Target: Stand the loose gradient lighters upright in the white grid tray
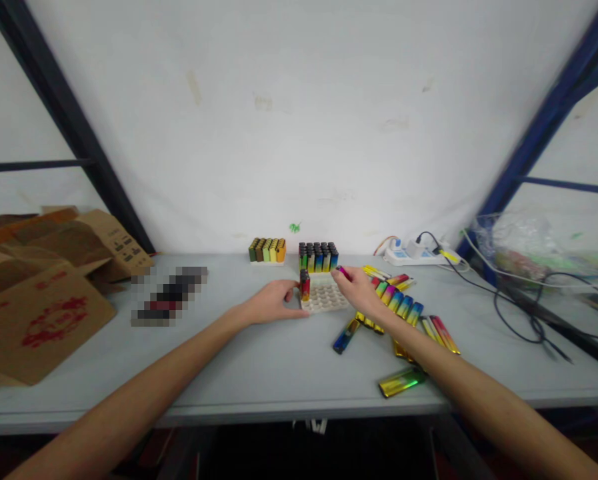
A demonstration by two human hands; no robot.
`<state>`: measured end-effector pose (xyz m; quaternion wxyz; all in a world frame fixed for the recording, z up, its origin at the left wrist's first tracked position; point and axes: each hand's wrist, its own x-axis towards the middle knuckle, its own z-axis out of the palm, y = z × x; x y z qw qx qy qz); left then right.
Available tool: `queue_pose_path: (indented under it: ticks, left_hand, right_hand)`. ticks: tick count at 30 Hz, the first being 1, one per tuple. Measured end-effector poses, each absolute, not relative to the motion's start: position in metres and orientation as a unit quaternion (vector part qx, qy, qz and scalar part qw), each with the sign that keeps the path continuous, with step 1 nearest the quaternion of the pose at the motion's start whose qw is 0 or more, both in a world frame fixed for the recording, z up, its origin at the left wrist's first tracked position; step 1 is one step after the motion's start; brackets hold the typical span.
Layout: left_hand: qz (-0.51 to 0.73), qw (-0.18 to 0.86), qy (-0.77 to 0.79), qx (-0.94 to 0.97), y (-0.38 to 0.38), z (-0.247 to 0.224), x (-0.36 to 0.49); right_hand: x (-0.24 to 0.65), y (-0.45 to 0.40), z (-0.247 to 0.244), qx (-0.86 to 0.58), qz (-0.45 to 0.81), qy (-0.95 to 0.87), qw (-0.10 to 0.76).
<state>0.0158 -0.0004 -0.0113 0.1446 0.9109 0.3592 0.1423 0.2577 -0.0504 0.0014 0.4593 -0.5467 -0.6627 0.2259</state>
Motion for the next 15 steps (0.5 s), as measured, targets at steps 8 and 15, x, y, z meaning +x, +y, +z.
queue_pose_path:
  ticks: [8, 15]
  left_hand:
    - [0.145, 0.147, 0.355, 0.912, -0.002, -0.008, 0.016]
    - [0.155, 0.142, 0.352, 0.912, 0.001, -0.014, 0.015]
  right_hand:
    - [0.255, -0.058, 0.008, -0.428, 0.234, -0.753, 0.442]
    - [0.251, -0.061, 0.011, -0.449, 0.124, -0.802, 0.374]
